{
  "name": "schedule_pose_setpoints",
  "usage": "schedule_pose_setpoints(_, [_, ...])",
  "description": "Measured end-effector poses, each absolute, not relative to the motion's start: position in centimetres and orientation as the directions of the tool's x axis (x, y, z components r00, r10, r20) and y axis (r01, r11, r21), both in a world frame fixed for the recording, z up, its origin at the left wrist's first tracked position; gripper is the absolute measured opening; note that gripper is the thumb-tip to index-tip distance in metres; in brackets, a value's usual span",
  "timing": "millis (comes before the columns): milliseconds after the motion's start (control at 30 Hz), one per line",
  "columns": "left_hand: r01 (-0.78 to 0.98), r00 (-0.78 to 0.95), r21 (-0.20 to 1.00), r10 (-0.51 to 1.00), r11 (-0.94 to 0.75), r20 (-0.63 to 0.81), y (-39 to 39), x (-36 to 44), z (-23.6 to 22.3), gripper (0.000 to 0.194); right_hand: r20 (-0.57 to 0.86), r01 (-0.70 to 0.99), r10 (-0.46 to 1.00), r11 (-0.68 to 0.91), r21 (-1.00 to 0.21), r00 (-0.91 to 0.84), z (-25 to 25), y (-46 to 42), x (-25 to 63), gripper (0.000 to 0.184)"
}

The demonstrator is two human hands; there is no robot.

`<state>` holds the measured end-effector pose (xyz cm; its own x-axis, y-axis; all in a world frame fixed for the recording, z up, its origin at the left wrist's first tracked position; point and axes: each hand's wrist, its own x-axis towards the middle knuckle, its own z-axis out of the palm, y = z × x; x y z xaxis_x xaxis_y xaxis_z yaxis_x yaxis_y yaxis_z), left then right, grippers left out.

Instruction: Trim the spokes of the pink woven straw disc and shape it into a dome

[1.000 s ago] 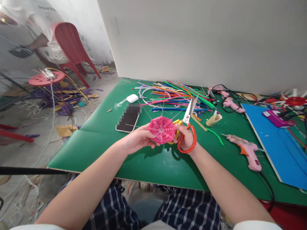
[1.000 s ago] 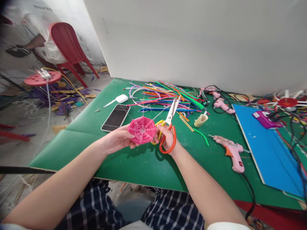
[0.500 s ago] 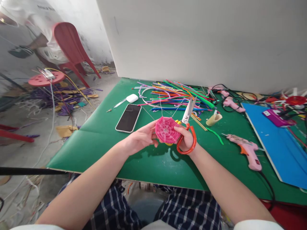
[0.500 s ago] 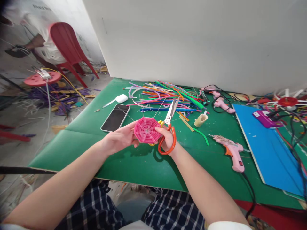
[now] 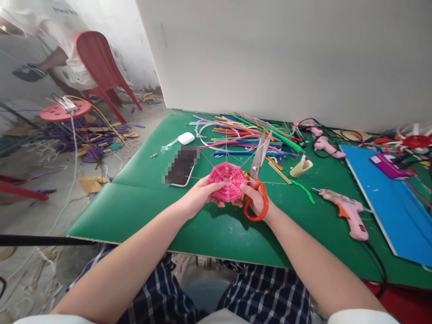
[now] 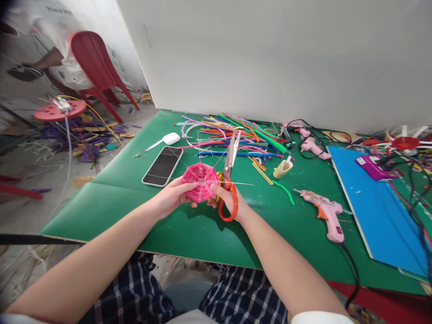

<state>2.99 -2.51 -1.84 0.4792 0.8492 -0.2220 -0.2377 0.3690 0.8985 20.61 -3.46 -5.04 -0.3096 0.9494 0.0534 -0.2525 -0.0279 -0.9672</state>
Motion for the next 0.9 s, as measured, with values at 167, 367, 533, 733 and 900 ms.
schedule_pose_setpoints(167, [-0.332,0.399,0.875,0.893,0.353,-0.209,-2.1,2.7,-1.5,0.015,0.074,-0.184,0.935,0.009,-0.983,-0.347,-5.0,-3.7,20.7,0.036])
schedule_pose_setpoints(367, [-0.441,0.363,0.823,0.91,0.357,-0.2,-1.9,2.1,-1.0,0.015,0.164,-0.006,0.962,0.167,-0.986,-0.218,-5.0,-3.3,21.3,0.043])
schedule_pose_setpoints(533, [-0.496,0.359,0.788,0.912,0.365,-0.197,-1.5,1.3,-0.4,0.006,0.236,0.105,0.951,0.26,-0.96,-0.197,-4.9,-3.0,21.9,0.052])
schedule_pose_setpoints(733, [-0.519,0.351,0.757,0.906,0.397,-0.234,-1.3,0.7,-0.1,0.015,0.292,0.425,0.95,0.311,-0.85,-0.111,-4.3,-3.1,21.8,0.058])
schedule_pose_setpoints(900, [-0.544,0.309,0.749,0.92,0.377,-0.239,-1.4,0.7,0.0,0.015,0.248,0.6,0.969,0.212,-0.772,-0.023,-4.0,-3.3,21.4,0.044])
